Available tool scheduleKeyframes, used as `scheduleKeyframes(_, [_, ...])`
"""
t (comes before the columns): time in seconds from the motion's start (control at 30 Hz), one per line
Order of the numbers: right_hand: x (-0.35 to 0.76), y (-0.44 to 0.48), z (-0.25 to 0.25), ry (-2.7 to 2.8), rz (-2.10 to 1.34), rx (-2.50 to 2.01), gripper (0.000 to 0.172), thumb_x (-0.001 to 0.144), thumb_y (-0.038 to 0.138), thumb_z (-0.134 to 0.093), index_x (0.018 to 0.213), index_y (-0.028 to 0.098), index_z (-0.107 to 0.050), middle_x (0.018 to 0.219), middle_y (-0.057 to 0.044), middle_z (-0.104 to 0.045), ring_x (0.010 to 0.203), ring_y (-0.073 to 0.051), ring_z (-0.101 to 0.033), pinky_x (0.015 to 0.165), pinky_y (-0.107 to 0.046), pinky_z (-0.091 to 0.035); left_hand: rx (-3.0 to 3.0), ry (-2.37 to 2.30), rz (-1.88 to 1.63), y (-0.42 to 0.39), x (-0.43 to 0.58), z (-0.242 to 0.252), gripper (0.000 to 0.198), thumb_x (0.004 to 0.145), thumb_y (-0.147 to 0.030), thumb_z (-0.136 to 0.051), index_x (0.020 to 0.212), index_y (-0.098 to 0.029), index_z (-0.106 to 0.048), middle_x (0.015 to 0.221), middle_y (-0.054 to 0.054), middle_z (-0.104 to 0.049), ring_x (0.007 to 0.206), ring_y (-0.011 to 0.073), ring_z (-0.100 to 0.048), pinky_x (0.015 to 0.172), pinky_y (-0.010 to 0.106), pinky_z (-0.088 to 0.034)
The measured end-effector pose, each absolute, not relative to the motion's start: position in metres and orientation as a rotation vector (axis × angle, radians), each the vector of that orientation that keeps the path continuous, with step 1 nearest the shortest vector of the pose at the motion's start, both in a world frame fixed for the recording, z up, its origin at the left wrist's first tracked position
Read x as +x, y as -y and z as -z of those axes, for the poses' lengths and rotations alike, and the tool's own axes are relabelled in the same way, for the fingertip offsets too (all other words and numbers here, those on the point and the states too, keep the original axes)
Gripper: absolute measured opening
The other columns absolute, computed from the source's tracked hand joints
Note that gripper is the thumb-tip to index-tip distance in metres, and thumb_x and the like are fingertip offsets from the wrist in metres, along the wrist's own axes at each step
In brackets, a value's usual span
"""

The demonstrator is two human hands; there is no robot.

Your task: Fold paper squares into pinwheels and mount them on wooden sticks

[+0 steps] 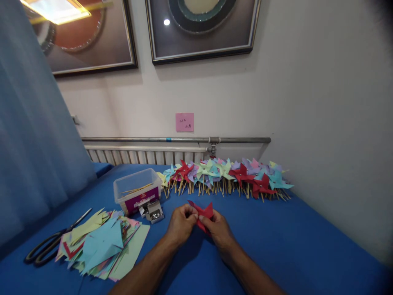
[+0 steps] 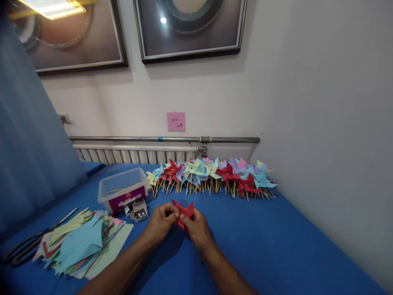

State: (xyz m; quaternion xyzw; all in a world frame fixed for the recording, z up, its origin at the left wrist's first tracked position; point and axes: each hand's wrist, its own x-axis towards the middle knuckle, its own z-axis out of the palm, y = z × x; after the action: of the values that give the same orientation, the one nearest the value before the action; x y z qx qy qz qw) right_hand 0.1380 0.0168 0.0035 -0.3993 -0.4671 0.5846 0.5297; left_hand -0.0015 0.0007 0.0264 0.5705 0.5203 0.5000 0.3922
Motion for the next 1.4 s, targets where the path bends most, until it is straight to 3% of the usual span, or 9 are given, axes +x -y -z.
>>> scheduleKeyframes(0.43, [0.1402,-0.0151,-0.0081,1.171,-1.324,-0.996,0.024,0.062,0.035,-0.081,0.076,0.018,-0.072,0.067,0.0,-0.071,0.058,-0.015,-0.056,0.058,-0.026,-0.043,1.46,-1.36,-1.296,0.0014,0.0021,-0.0276,0.005,0.074,-0.018,-0.059,0.069,-0.018,-0.06,0.062,-0.003,-0.056,0.06,0.012,-0.047,0.061,0.024,-0.039])
scheduleKeyframes(1.2, [0.1435,-0.0122,-0.0104,1.106,-1.432,-0.973,0.037,0.06,0.044,-0.085,0.083,0.017,-0.072,0.072,-0.001,-0.071,0.062,-0.015,-0.06,0.062,-0.026,-0.045,1.417,-1.293,-1.378,0.0047,0.0035,-0.0295,0.007,0.07,-0.024,-0.062,0.068,-0.017,-0.062,0.061,-0.003,-0.056,0.058,0.011,-0.047,0.058,0.023,-0.036])
scheduleKeyframes(1.4, [0.1456,-0.0139,-0.006,1.119,-1.443,-0.953,0.041,0.064,0.046,-0.083,0.09,0.016,-0.073,0.076,-0.004,-0.074,0.069,-0.02,-0.066,0.067,-0.03,-0.051,1.068,-1.227,-1.448,0.0,0.0005,-0.0337,0.021,0.064,-0.031,-0.073,0.074,-0.016,-0.062,0.06,-0.002,-0.06,0.052,0.0103,-0.05,0.053,0.023,-0.037])
